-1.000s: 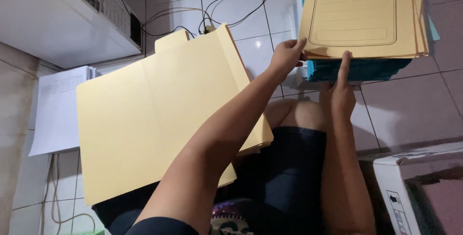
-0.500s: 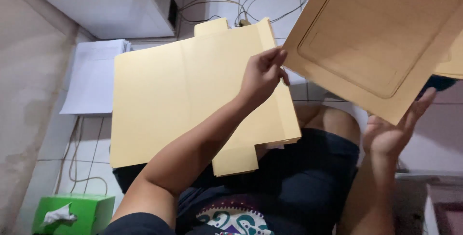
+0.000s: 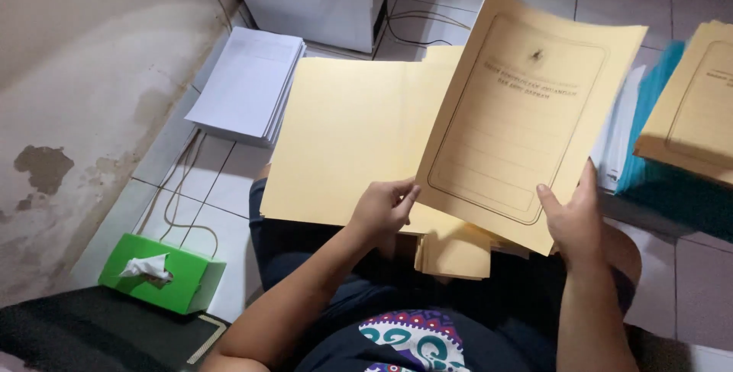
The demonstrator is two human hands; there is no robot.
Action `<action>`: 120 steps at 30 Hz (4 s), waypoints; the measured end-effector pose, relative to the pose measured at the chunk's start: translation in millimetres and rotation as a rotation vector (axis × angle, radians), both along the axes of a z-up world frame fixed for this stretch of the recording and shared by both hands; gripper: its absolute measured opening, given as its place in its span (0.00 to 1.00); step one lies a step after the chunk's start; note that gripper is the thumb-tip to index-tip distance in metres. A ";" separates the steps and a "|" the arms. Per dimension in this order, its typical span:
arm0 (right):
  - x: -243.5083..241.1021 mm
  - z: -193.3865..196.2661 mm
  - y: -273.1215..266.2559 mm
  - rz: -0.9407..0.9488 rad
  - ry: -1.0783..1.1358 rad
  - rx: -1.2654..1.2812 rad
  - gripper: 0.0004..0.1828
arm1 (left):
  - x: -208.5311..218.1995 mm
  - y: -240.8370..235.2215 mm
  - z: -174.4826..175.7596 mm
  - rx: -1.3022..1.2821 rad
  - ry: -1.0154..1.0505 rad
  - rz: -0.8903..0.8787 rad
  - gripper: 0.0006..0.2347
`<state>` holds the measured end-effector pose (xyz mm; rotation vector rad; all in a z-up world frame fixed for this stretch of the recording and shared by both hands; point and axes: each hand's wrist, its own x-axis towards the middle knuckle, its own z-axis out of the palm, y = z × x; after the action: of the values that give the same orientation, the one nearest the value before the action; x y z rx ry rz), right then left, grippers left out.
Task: The person sits on the floor and repeatedly folds yellow manila folders. They pick up a folder, open it, and fold the flaps inward to close it, then place it on a stack on their lap.
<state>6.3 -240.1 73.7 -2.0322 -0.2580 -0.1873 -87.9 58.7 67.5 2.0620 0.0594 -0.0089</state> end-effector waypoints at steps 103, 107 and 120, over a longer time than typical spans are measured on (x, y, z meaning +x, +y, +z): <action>41.3 -75.9 37.5 -0.079 0.146 -0.953 0.39 | 161.8 17.9 -75.1 0.716 -0.112 0.063 0.28; 70.7 -77.8 42.0 0.011 0.077 -0.957 0.37 | 157.2 16.9 -66.7 0.728 -0.082 0.051 0.28; 260.6 -97.6 69.8 0.128 0.096 -0.965 0.36 | 159.1 22.2 -36.6 0.716 0.078 -0.081 0.37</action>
<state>267.0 -170.3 -23.9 -2.9529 -0.4790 0.1551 71.2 80.9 30.9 2.7790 0.0281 -0.1357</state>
